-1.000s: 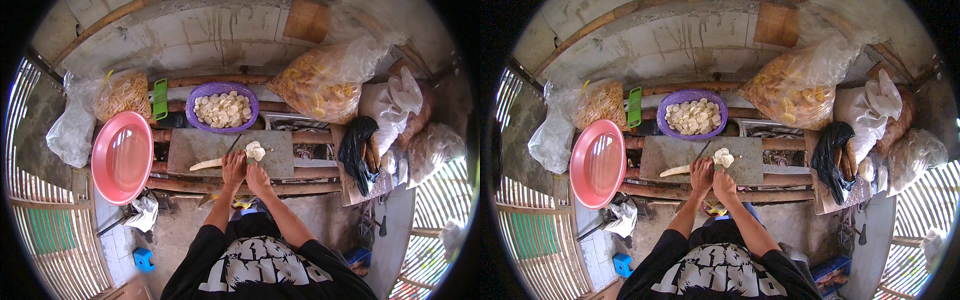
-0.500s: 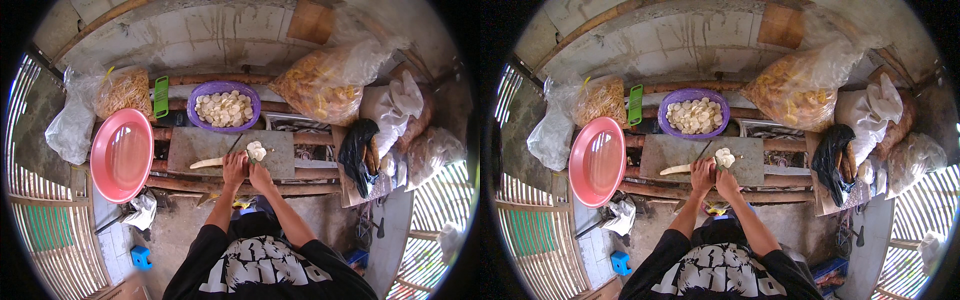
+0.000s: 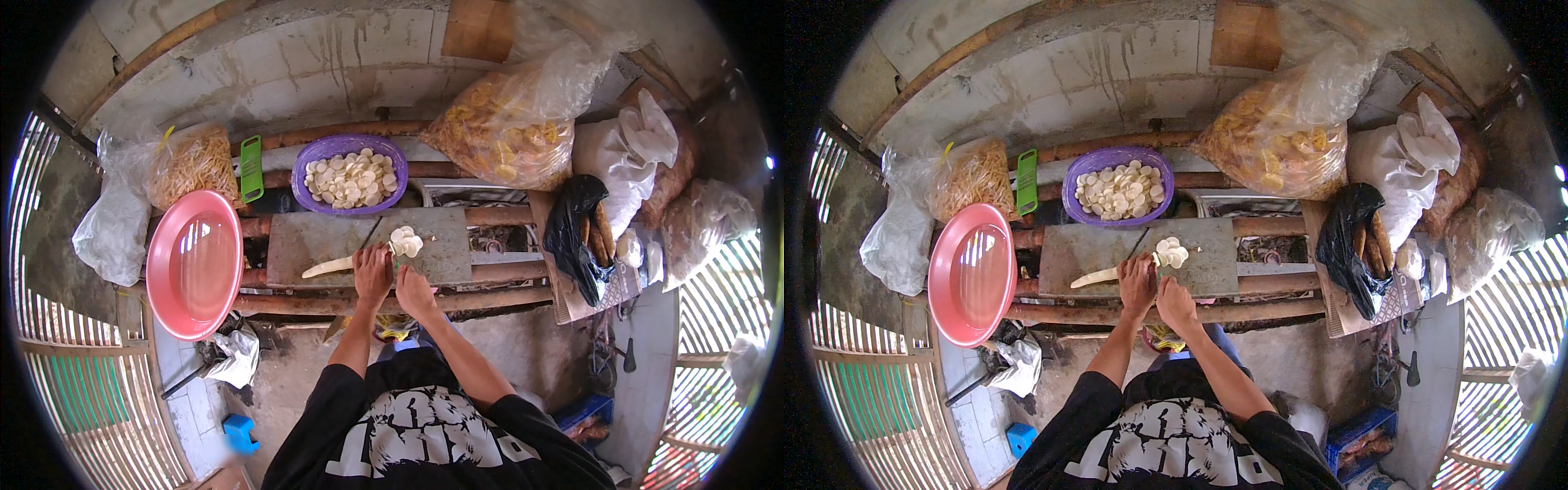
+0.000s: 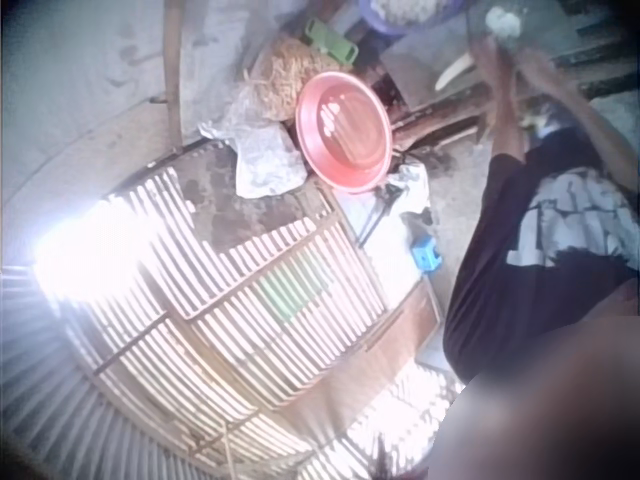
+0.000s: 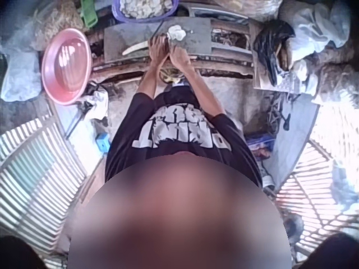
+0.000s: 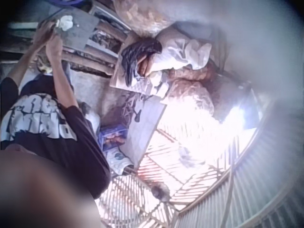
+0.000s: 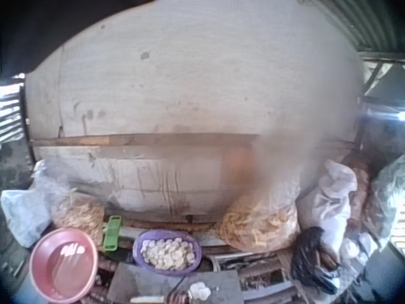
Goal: The person washes a peeled cassava root in a pink basin and then slices it into rounds on a wooden block using a knife.
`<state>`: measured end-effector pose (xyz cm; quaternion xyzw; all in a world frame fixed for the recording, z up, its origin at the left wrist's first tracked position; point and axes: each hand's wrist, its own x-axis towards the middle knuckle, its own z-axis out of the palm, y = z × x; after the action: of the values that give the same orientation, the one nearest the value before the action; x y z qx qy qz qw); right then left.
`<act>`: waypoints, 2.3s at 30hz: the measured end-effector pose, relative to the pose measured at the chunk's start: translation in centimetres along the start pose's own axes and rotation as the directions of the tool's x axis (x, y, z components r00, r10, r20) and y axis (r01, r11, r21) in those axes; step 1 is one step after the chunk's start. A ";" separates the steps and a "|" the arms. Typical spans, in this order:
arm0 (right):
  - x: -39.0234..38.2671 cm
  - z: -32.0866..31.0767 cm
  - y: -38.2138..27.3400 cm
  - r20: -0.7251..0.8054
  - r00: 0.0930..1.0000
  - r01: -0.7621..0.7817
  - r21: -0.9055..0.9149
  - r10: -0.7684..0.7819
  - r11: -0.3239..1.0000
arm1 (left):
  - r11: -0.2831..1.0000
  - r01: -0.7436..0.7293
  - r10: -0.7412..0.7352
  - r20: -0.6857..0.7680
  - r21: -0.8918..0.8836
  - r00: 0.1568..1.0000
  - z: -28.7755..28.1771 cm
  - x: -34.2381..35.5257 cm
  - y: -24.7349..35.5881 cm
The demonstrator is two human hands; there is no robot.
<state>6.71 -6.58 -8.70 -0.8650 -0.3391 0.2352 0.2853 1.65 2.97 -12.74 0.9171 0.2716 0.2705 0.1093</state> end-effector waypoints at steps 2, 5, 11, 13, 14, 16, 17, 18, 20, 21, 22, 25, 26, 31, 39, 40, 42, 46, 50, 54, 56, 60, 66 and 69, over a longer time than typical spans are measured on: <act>-0.4 -1.0 -1.2 0.031 0.997 -0.072 -0.015 0.072 0.997 | 1.000 0.011 -0.011 0.021 -0.009 1.000 -0.1 0.0 0.1; -0.4 -1.0 -1.5 0.021 0.995 -0.095 -0.110 0.098 0.989 | 0.999 -0.001 0.001 0.017 -0.035 1.000 -0.3 0.0 0.6; -0.6 -1.5 -1.8 0.007 0.996 -0.087 -0.148 0.089 0.985 | 0.999 -0.012 0.014 0.037 -0.044 0.999 0.0 -0.5 0.3; -0.3 -1.5 -1.6 -0.001 0.996 -0.092 -0.183 0.093 0.979 | 0.997 -0.022 0.024 0.027 -0.069 0.999 -0.1 -0.3 0.5; -0.3 -1.5 -1.6 0.001 0.996 -0.091 -0.184 0.093 0.979 | 0.997 -0.025 0.027 0.024 -0.076 0.999 -0.1 -0.4 0.6; -0.3 -1.4 -1.5 -0.008 0.997 -0.082 -0.176 0.082 0.981 | 0.998 -0.031 0.031 0.006 -0.062 0.999 -0.1 -0.5 0.7; -0.2 -1.4 -1.4 -0.005 0.997 -0.081 -0.177 0.081 0.981 | 0.998 -0.031 0.032 0.000 -0.057 1.000 -0.1 -0.5 0.8; 0.0 -1.4 -1.4 -0.005 0.997 -0.079 -0.189 0.080 0.979 | 0.997 -0.031 0.030 -0.005 -0.067 1.000 -0.1 -0.5 0.8; 0.5 -1.2 -0.9 -0.004 0.997 -0.077 -0.199 0.078 0.977 | 0.997 -0.029 0.028 -0.008 -0.075 1.000 -0.2 -0.4 1.0; 0.9 -1.1 -0.5 0.018 0.998 -0.057 -0.183 0.062 0.981 | 0.997 -0.019 0.018 -0.013 -0.069 1.000 -0.3 -0.3 1.1; 1.2 -1.0 -0.2 0.029 0.998 -0.046 -0.174 0.051 0.984 | 0.998 -0.014 0.013 -0.017 -0.063 1.000 -0.3 -0.3 1.2; 1.7 -1.3 0.4 0.085 0.995 -0.044 -0.134 0.056 0.990 | 0.997 -0.018 0.015 -0.044 -0.076 0.999 -0.2 -0.3 1.6; 1.9 -1.3 0.3 0.099 0.993 -0.046 -0.121 0.058 0.992 | 0.997 -0.023 0.019 -0.053 -0.079 0.998 -0.3 -0.2 1.5; 1.7 -1.6 0.1 0.108 0.987 -0.102 -0.145 0.118 0.984 | 0.998 -0.004 0.000 -0.049 -0.069 0.999 0.0 -0.4 1.6; -0.8 -1.5 1.4 0.072 0.991 -0.101 -0.126 0.111 0.987 | 0.998 0.014 -0.019 -0.091 -0.059 0.996 -0.1 -0.2 1.0; -0.8 -1.5 1.3 0.061 0.993 -0.098 -0.106 0.104 0.990 | 0.997 0.003 -0.011 -0.112 -0.073 0.994 -0.2 0.0 1.0; -0.9 -1.7 0.5 0.060 0.990 -0.124 -0.091 0.130 0.988 | 0.996 -0.017 0.009 -0.096 -0.084 0.995 -0.2 0.1 0.7; -1.0 -2.6 -0.6 0.055 0.978 -0.195 -0.093 0.201 0.976 | 0.996 -0.017 0.010 -0.082 -0.084 0.997 0.0 0.0 0.5; -1.1 -3.2 -1.2 0.034 0.981 -0.186 -0.089 0.189 0.979 | 0.999 -0.012 0.009 -0.072 -0.044 0.997 0.1 -0.1 0.2; -0.2 -2.1 -1.9 0.031 0.991 -0.126 -0.019 0.127 0.992 | 0.998 -0.031 0.028 -0.060 -0.053 0.998 0.0 0.0 0.1; 0.0 -1.1 -1.6 0.014 0.996 -0.089 0.008 0.089 0.996 | 0.996 -0.028 0.023 -0.065 -0.083 0.998 0.2 -0.1 0.1; 0.1 -1.2 -2.1 -0.009 0.996 -0.090 -0.035 0.090 0.995 | 0.997 -0.015 0.009 -0.077 -0.075 0.997 0.0 0.0 0.4; -0.1 -0.8 -1.9 -0.068 0.997 -0.044 -0.078 0.038 0.996 | 0.997 -0.017 0.015 -0.023 -0.074 1.000 -0.4 -0.1 0.7; 0.0 -0.4 -1.6 -0.080 0.996 -0.033 -0.120 0.023 0.992 | 0.999 -0.032 0.031 -0.025 -0.037 0.999 0.0 -0.1 0.3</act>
<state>6.28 -5.73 -7.40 -0.8941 -0.3290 0.1838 0.2420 1.71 2.60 -12.70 0.9158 0.2534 0.2883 0.1188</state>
